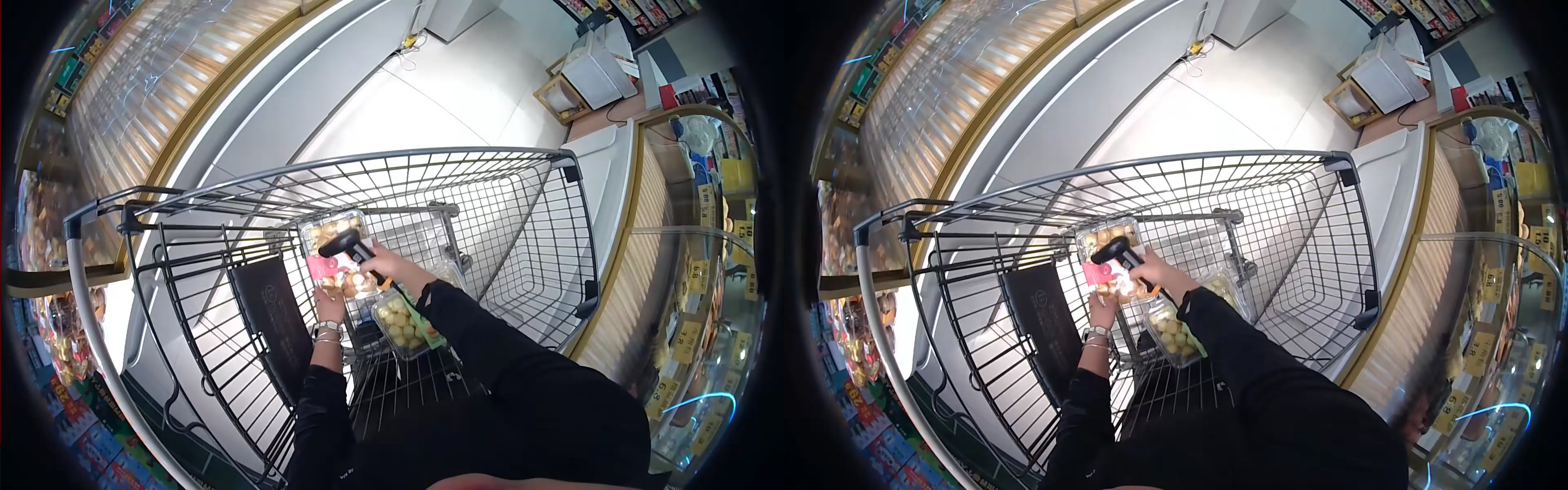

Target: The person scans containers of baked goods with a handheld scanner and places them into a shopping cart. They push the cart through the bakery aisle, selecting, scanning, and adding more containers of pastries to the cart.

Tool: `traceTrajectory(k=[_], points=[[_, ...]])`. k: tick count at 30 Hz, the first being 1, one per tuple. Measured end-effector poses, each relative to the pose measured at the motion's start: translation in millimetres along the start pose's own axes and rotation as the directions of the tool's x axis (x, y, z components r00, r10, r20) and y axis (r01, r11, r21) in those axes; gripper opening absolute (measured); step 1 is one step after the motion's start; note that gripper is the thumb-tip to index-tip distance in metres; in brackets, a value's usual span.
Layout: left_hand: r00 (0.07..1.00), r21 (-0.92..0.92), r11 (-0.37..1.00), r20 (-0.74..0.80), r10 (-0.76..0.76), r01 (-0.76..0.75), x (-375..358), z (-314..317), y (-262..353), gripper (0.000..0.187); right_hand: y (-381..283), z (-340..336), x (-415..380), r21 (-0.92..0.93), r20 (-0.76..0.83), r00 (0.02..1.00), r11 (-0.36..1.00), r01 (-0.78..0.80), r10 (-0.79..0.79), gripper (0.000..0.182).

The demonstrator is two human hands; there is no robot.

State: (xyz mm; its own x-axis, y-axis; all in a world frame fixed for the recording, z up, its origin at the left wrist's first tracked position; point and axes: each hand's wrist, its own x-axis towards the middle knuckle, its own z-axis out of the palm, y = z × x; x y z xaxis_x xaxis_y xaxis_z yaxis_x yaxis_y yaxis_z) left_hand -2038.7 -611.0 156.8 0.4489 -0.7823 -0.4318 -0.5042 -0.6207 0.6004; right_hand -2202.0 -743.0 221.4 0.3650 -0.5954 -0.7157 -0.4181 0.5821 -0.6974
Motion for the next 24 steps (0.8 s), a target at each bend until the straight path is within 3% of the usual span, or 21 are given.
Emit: traceTrajectory(k=[1,2,3,5,6,7,9,10,12,13,14,17,20,22,24], points=[[0.999,-0.069,0.997,0.033,-0.018,0.02,7,5,-5,0.06,-12,2,-14,0.081,-0.052,0.999,0.997,-0.006,0.011,0.037],[0.997,-0.026,0.998,-0.062,0.047,-0.049,8,11,-10,0.053,-14,1,-14,0.151,0.076,0.989,0.979,-0.137,0.127,0.041],[0.998,-0.085,0.996,0.052,-0.019,0.023,5,-6,7,0.048,3,5,-5,0.225,0.081,0.991,0.967,-0.12,0.104,0.042],[0.972,-0.233,0.963,0.221,-0.081,0.133,13,-14,2,0.064,0,8,-12,0.277,0.095,0.994,0.958,-0.07,0.045,0.042],[0.997,-0.305,0.952,-0.053,-0.049,0.03,20,14,-30,0.059,11,8,1,0.223,0.082,0.997,0.975,-0.015,-0.003,0.043],[0.99,-0.419,0.906,0.139,-0.004,0.062,19,-5,-20,0.06,4,11,-2,0.228,0.007,1.0,0.974,0.005,-0.007,0.032],[0.973,-0.167,0.963,0.122,-0.194,0.213,20,-13,-9,0.062,-22,-2,-18,0.231,0.104,0.995,0.973,-0.023,-0.002,0.032],[0.985,-0.127,0.977,0.025,-0.17,0.172,21,-17,-4,0.056,-29,-2,-24,0.236,0.1,0.995,0.972,-0.008,-0.016,0.032],[0.988,-0.085,0.984,0.014,-0.157,0.157,19,-38,16,0.052,-39,0,-35,0.459,0.081,0.996,0.886,-0.063,0.028,0.032],[0.988,-0.045,0.987,0.007,-0.154,0.154,16,-54,34,0.049,-43,0,-40,0.465,0.075,0.997,0.884,-0.043,0.01,0.032],[0.993,-0.204,0.972,0.017,-0.113,0.114,33,-42,2,0.043,-47,-1,-44,0.526,0.085,0.996,0.848,-0.065,0.023,0.03],[0.985,-0.059,0.984,0.001,-0.171,0.17,-5,-82,58,0.036,-67,-11,-71,0.615,0.114,0.993,0.782,-0.098,0.035,0.026],[0.993,-0.176,0.978,0.057,-0.103,0.111,0,-98,62,0.032,-81,-18,-100,0.577,0.127,0.989,0.805,-0.139,0.079,0.024],[0.997,-0.249,0.966,0.047,-0.057,0.067,-20,-130,103,0.032,-96,-16,-135,0.686,0.118,0.989,0.712,-0.148,0.092,0.025],[0.965,-0.301,0.93,0.218,-0.148,0.211,-43,-165,142,0.04,-99,-9,-162,0.757,0.095,0.993,0.643,-0.117,0.069,0.025]])
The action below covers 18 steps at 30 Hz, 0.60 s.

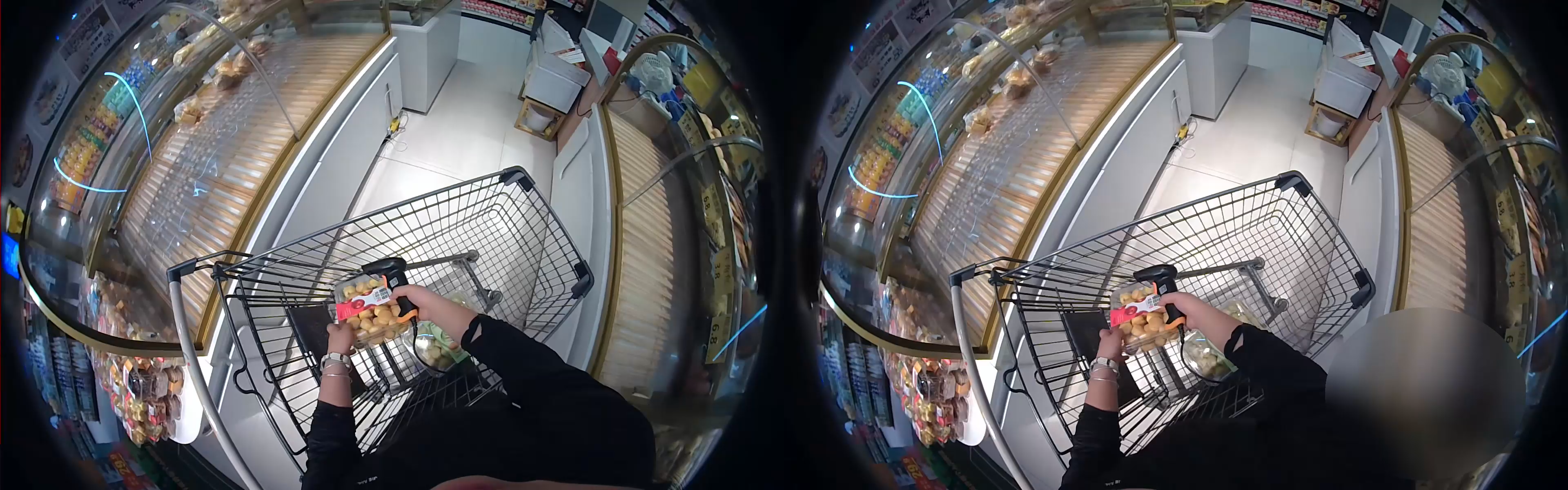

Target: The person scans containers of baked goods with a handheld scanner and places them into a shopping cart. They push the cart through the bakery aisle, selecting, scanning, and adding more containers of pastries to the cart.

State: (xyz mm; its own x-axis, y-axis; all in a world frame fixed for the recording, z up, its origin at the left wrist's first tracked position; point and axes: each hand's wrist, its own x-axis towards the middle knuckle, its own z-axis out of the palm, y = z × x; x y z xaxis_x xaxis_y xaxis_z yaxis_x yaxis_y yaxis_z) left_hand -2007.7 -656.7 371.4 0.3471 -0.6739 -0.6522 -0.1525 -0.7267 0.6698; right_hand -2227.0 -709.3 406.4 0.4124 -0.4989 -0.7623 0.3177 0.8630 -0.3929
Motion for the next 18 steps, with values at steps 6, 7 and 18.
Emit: traceTrajectory(k=[6,7,18], points=[[0.923,0.378,0.843,0.209,0.324,-0.382,-59,-54,75,0.038,27,52,-119,0.299,0.018,0.984,0.94,0.163,-0.176,0.03],[0.886,0.488,0.741,0.222,0.406,-0.462,-92,-60,98,0.036,32,57,-139,0.395,0.059,0.973,0.901,0.182,-0.223,0.031],[0.177,-0.068,0.223,0.407,0.896,-0.973,-354,-24,153,0.029,138,57,-392,0.311,-0.366,0.44,0.338,0.888,-0.82,0.031]])
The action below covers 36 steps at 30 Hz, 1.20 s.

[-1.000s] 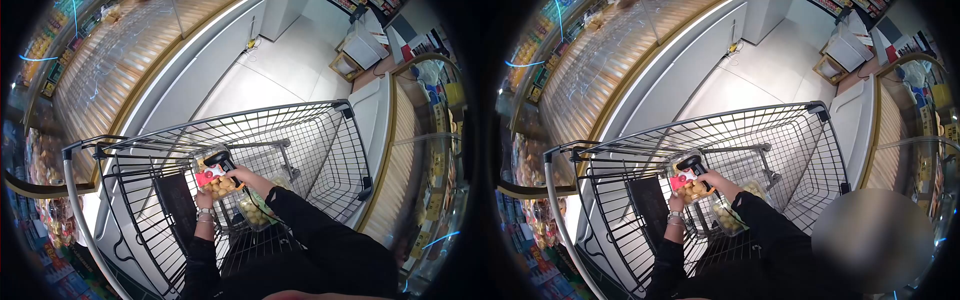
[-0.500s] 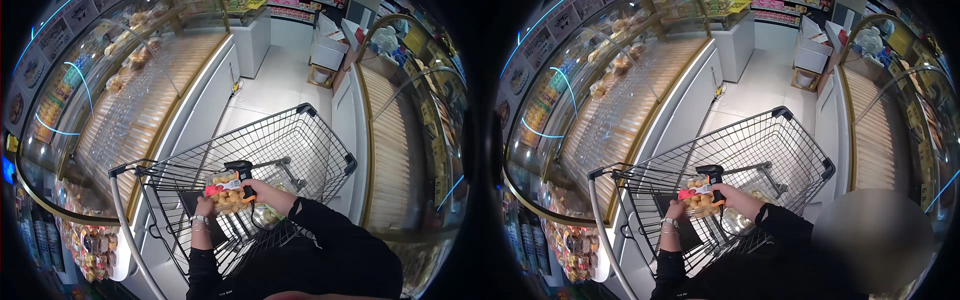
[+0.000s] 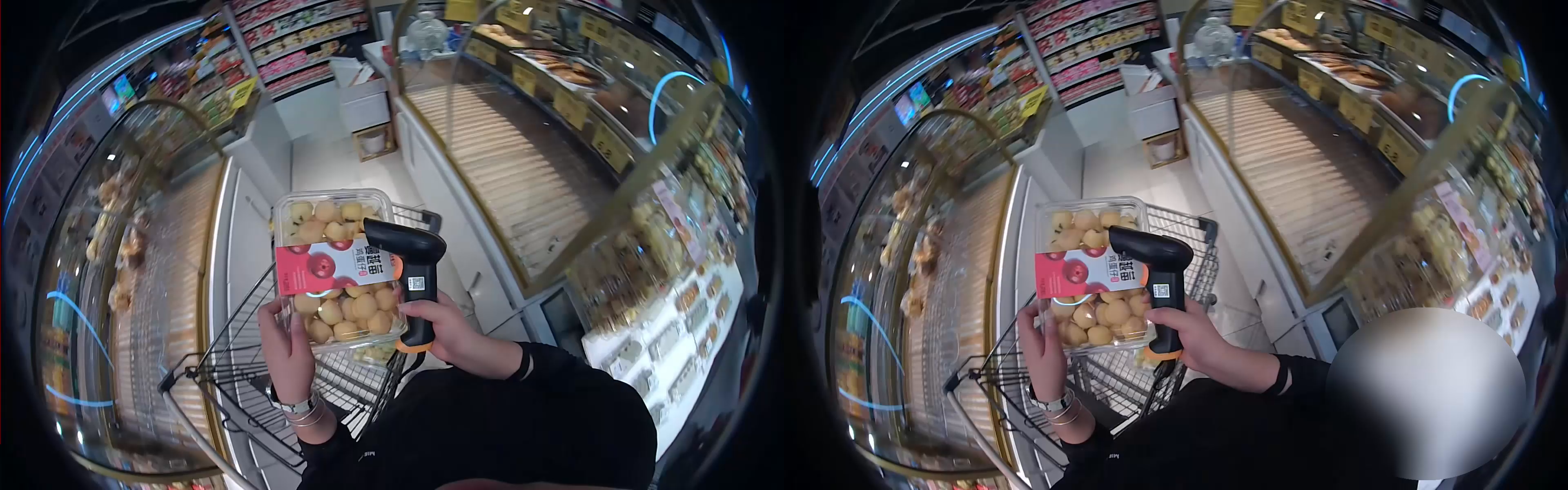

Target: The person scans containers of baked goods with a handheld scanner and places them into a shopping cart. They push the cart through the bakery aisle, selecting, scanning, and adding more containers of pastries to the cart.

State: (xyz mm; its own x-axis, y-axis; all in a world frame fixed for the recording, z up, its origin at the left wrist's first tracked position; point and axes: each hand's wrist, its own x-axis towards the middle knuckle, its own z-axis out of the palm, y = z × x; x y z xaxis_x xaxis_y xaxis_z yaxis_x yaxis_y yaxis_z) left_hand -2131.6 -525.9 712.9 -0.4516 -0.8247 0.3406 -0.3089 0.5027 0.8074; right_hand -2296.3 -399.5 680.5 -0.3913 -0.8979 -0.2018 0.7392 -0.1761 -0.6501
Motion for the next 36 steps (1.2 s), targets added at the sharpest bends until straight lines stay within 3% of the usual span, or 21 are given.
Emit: traceTrajectory(k=[1,2,5,7,9,11,12,15,17,21,23,25,26,27,28,29,31,33,34,36], points=[[0.998,-0.229,0.971,-0.025,0.059,-0.063,-3,18,13,0.029,-15,-9,-23,-0.028,-0.036,0.994,0.994,0.104,-0.105,0.031],[0.991,-0.27,0.957,0.058,0.123,-0.103,-5,36,25,0.029,-34,-15,-50,-0.086,-0.038,0.978,0.976,0.199,-0.203,0.037],[0.939,-0.528,0.82,0.112,0.325,-0.221,-15,94,71,0.032,-74,-30,-135,-0.164,-0.105,0.876,0.877,0.452,-0.471,0.044],[0.879,-0.794,0.573,0.113,0.462,-0.2,-30,127,119,0.039,-91,-45,-191,-0.322,-0.091,0.78,0.76,0.565,-0.619,0.047],[0.795,-0.86,0.487,0.184,0.577,-0.154,-41,152,162,0.045,-106,-45,-232,-0.315,-0.076,0.593,0.584,0.748,-0.801,0.048],[0.648,-0.921,0.306,0.081,0.757,-0.243,-55,181,211,0.049,-120,-43,-269,-0.291,-0.233,0.526,0.575,0.765,-0.818,0.048],[0.66,-0.929,0.325,0.133,0.74,-0.177,-58,194,231,0.048,-127,-58,-280,-0.36,-0.107,0.418,0.427,0.829,-0.902,0.054],[0.659,-0.925,0.374,0.236,0.714,-0.074,-59,229,288,0.039,-162,-60,-305,-0.418,-0.209,0.387,0.44,0.795,-0.898,0.045],[0.579,-0.926,0.378,0.306,0.755,-0.004,-47,266,314,0.031,-182,-60,-312,-0.507,-0.242,0.281,0.368,0.78,-0.929,0.038],[0.52,-0.899,0.437,0.391,0.759,0.038,-33,335,341,0.027,-208,-91,-303,-0.605,-0.314,0.16,0.327,0.726,-0.936,0.038],[0.496,-0.89,0.45,0.425,0.757,0.075,-27,348,343,0.025,-212,-102,-297,-0.597,-0.321,0.199,0.36,0.717,-0.926,0.037],[0.51,-0.709,0.642,0.452,0.732,-0.292,-20,344,344,0.024,-212,-109,-288,-0.551,-0.407,0.228,0.437,0.711,-0.884,0.036],[0.496,-0.486,0.629,0.387,0.778,-0.607,-18,337,338,0.026,-211,-114,-285,-0.557,-0.415,0.241,0.454,0.695,-0.878,0.034],[0.501,-0.485,0.628,0.379,0.778,-0.609,-19,326,338,0.026,-211,-116,-283,-0.56,-0.406,0.244,0.451,0.695,-0.881,0.034],[0.479,-0.176,0.59,0.426,0.768,-0.788,-23,316,339,0.027,-210,-117,-281,-0.563,-0.4,0.248,0.45,0.693,-0.882,0.034],[0.474,0.148,0.463,0.475,0.742,-0.874,-28,307,340,0.028,-210,-118,-280,-0.565,-0.396,0.252,0.451,0.691,-0.883,0.033],[0.485,0.128,0.486,0.468,0.739,-0.864,-35,296,335,0.031,-208,-116,-277,-0.558,-0.378,0.26,0.442,0.702,-0.889,0.032],[0.205,-0.083,0.221,0.165,0.965,-0.972,-36,299,325,0.031,-206,-118,-276,-0.538,-0.38,0.307,0.478,0.695,-0.873,0.032],[0.192,-0.154,0.231,0.232,0.954,-0.961,-35,304,320,0.033,-206,-119,-275,-0.538,-0.381,0.312,0.483,0.69,-0.87,0.032],[0.18,-0.24,0.223,0.189,0.965,-0.945,-30,324,309,0.035,-206,-123,-274,-0.551,-0.364,0.31,0.472,0.688,-0.878,0.033]])
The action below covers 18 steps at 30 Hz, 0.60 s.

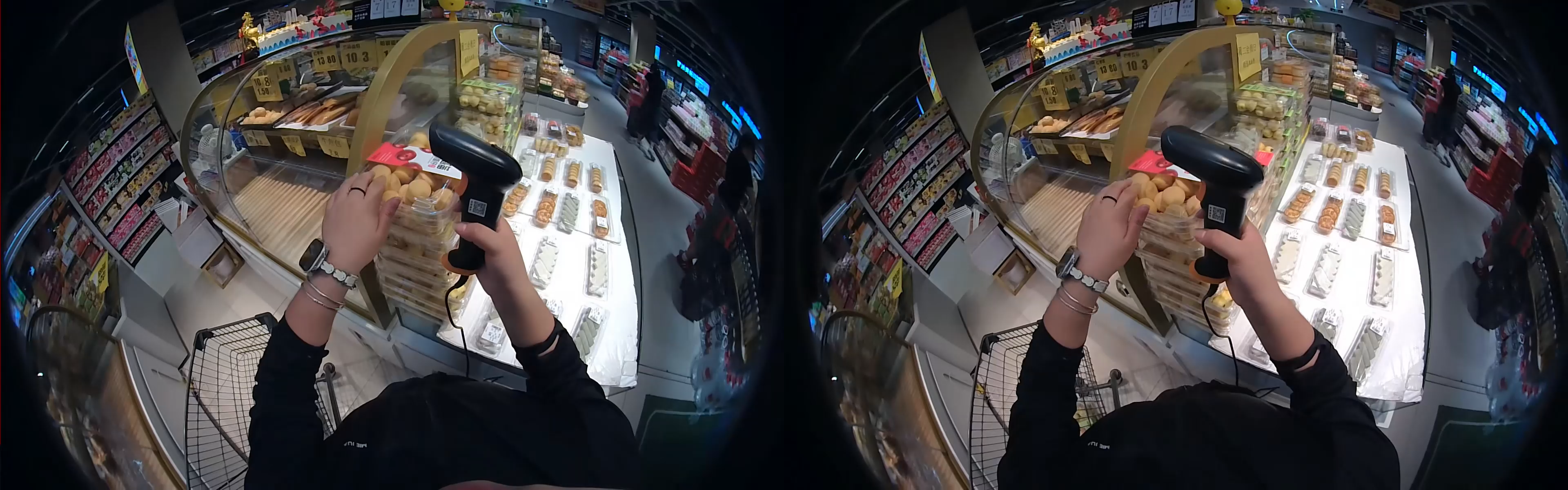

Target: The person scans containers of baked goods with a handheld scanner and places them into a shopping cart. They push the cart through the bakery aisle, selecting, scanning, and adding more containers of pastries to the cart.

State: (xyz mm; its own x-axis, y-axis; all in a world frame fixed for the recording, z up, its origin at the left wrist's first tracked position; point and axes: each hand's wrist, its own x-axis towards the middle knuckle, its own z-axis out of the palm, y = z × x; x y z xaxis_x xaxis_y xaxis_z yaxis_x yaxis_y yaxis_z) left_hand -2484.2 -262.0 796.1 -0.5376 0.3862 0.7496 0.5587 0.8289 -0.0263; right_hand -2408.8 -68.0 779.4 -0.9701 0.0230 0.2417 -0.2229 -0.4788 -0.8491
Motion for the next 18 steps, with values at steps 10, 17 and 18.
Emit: traceTrajectory(k=[10,17,18], points=[[0.973,-0.081,0.995,0.227,-0.044,0.064,-88,-59,-24,0.055,15,30,-31,0.263,0.1,0.905,0.888,0.377,-0.414,0.054],[0.041,0.676,0.465,0.542,-0.84,0.571,-267,-249,19,0.05,81,101,-64,-0.061,0.745,0.556,0.867,-0.494,0.369,0.029],[-0.022,0.71,0.393,0.498,-0.867,0.585,-299,-275,35,0.05,103,110,-73,-0.142,0.76,0.496,0.851,-0.505,0.421,0.029]])
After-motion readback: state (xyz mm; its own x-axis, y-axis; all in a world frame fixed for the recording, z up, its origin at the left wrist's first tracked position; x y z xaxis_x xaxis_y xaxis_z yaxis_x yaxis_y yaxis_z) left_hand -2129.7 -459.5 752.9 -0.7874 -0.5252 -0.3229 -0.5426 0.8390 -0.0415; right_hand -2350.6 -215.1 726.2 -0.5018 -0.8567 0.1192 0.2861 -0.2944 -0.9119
